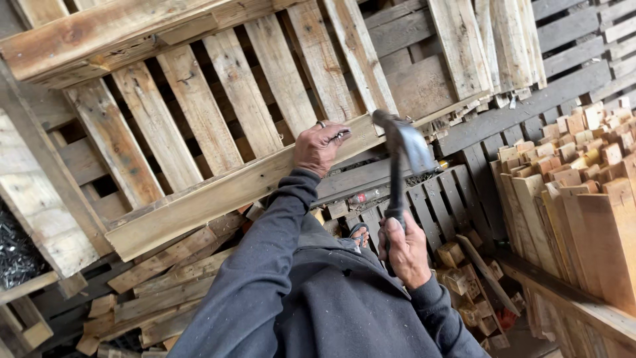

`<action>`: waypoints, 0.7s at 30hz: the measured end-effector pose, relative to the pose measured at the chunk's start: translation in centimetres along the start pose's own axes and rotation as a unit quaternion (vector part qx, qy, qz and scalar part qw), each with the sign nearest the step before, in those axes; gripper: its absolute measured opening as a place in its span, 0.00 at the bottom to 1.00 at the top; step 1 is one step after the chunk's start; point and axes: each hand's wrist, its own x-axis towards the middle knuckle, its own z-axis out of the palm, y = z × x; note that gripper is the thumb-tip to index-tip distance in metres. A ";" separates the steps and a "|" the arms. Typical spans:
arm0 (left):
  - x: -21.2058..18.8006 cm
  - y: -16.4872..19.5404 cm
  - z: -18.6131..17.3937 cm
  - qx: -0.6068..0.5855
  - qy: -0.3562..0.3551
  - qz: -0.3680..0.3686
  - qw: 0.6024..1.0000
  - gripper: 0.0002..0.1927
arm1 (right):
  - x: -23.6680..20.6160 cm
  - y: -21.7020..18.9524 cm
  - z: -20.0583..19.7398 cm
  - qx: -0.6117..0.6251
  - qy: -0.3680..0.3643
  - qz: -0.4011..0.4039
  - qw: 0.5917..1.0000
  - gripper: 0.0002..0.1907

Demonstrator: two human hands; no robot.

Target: The person repairs wooden pallets by nailing loose slats back onto the pallet frames. They take handfuls of nails from a wooden nail box, position nails on the slats, and drive them in with a hammer, repositioning boards between nails.

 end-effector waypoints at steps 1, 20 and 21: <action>0.0 0.0 0.0 0.022 -0.025 -0.025 0.999 0.08 | -0.2 0.0 0.0 0.026 -0.012 -0.045 0.999 0.21; 3.9 -1.4 -1.1 0.027 0.208 -0.170 0.963 0.13 | 3.1 -6.2 2.6 -0.123 -0.021 0.046 0.991 0.18; 4.3 -1.4 -1.1 0.013 0.232 -0.137 0.963 0.14 | 2.8 -5.8 2.6 -0.130 -0.004 0.185 0.974 0.18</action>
